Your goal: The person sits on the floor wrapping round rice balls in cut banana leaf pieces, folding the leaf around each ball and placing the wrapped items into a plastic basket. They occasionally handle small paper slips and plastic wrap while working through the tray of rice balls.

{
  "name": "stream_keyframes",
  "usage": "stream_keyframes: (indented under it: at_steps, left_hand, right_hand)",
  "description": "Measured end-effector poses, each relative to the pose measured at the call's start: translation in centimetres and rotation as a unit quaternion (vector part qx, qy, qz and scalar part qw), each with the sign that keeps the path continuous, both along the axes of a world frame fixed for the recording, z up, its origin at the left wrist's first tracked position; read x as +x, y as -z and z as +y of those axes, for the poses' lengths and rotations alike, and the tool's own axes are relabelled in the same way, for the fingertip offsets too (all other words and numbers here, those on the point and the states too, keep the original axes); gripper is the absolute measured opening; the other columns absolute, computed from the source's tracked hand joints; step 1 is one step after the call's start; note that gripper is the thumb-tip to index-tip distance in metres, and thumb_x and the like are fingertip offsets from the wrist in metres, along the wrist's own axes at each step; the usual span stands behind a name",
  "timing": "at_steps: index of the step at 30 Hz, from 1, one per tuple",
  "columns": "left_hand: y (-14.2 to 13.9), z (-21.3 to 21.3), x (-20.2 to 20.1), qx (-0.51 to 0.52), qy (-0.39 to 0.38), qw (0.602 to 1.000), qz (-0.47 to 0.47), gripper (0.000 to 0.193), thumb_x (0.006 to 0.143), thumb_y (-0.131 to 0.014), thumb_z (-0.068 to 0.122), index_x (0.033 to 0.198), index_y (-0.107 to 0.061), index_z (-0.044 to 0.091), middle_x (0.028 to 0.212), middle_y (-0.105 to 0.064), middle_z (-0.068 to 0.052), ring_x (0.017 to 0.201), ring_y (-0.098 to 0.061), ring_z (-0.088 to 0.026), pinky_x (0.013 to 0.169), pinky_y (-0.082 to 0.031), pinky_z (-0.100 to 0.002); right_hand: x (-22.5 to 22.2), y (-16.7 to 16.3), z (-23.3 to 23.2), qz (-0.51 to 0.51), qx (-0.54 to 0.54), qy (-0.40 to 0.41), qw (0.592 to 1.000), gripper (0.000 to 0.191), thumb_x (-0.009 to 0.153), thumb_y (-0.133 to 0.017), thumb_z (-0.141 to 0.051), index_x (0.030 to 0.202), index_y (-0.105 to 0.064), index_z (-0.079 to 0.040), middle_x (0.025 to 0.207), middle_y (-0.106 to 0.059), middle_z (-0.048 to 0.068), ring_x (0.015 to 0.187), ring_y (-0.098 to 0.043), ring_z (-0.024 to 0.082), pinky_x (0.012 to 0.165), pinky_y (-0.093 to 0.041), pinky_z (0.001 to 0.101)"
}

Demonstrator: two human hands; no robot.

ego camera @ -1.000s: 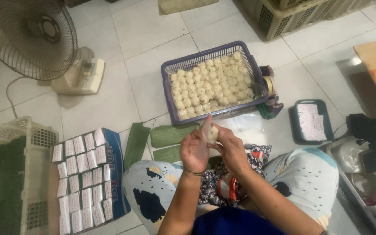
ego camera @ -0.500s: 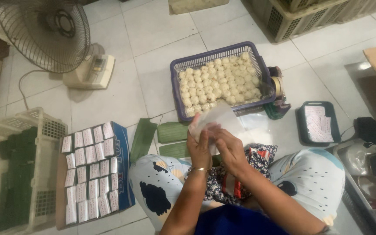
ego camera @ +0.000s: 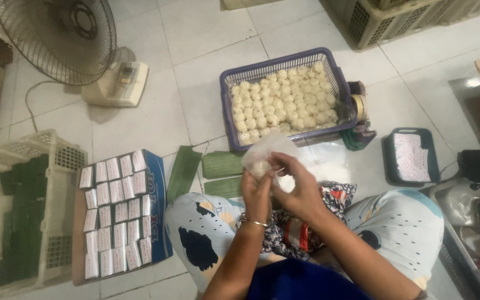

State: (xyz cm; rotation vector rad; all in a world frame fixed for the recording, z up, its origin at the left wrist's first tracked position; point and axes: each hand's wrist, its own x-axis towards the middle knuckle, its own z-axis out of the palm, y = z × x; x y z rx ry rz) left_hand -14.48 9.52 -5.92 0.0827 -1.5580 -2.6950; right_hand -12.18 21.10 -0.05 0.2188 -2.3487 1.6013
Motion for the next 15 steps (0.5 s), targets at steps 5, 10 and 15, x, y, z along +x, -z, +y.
stream_keyframes:
  at_steps: [5,10,15]
  left_hand:
    - [0.5,-0.7,0.6,0.090,0.120,0.987,0.058,0.064,0.087,-0.056,0.004,0.150,-0.046,0.002,0.143,-0.062,-0.015,0.125,-0.065,-0.018,0.110,-0.055,-0.030]
    - [1.7,-1.1,-0.3,0.027,0.082,0.995,0.058,0.051,0.094,-0.062,-0.001,0.144,-0.053,-0.009,0.139,-0.066,-0.018,0.123,-0.067,-0.023,0.105,-0.057,-0.035]
    - [3.8,0.0,-0.7,0.110,0.040,0.993,-0.028,0.038,0.087,-0.068,0.001,0.124,-0.057,0.002,0.110,-0.068,-0.013,0.102,-0.068,-0.024,0.091,-0.060,-0.034]
  right_hand:
    - [0.1,0.8,0.4,-0.041,0.006,-0.009,0.999,0.053,0.081,-0.082,-0.012,0.126,-0.057,0.001,0.121,-0.070,0.016,0.109,-0.072,0.025,0.093,-0.057,0.0366]
    - [-0.1,1.9,1.5,-0.046,-0.035,-0.066,0.996,0.043,0.094,-0.072,-0.010,0.136,-0.066,-0.007,0.143,-0.058,0.017,0.131,-0.063,0.028,0.103,-0.061,0.0382]
    - [-0.4,3.7,1.6,0.027,0.057,0.069,0.996,0.064,0.079,-0.082,-0.008,0.138,-0.058,-0.003,0.142,-0.050,0.022,0.124,-0.054,0.033,0.098,-0.051,0.0401]
